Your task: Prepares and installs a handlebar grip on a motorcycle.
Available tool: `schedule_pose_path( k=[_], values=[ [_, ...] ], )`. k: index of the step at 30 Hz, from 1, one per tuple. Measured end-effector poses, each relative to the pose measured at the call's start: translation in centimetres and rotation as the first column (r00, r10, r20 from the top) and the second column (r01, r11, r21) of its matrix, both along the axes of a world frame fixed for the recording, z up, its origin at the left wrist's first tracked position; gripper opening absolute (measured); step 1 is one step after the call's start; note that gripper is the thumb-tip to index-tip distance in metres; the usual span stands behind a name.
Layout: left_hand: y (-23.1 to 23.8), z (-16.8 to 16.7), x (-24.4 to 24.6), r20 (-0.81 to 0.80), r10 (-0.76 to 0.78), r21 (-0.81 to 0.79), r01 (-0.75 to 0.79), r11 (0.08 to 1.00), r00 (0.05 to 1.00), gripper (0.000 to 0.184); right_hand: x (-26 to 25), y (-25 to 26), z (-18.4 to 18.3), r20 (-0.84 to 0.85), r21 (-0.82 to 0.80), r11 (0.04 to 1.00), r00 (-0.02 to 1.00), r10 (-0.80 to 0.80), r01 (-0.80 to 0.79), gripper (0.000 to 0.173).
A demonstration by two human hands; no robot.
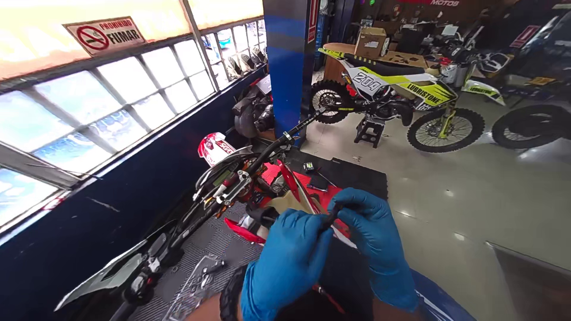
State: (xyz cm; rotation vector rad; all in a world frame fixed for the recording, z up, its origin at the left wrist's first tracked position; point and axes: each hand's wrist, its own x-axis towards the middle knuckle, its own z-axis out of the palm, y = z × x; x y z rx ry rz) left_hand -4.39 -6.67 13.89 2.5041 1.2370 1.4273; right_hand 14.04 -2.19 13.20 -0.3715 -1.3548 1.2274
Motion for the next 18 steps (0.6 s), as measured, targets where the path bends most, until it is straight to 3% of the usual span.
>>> schedule_pose_path(
  k=[5,12,18],
  values=[
    [-0.6,-2.3,2.9,-0.055,0.061,0.039,-0.059,0.998,0.997,0.028,2.7,-2.0,-1.5,0.03,0.023,0.995,0.995,-0.097,0.096,0.011],
    [-1.0,-5.4,4.6,0.094,0.032,0.143,-0.045,0.989,0.995,0.026,4.2,-4.4,-1.5,0.15,0.153,0.96,0.955,-0.256,0.233,0.009],
    [-1.0,-6.5,5.3,0.106,-0.011,0.121,-0.002,0.993,0.994,0.023,4.2,-5.5,-1.3,0.205,0.039,0.959,0.937,-0.283,0.281,0.041]
  ],
)
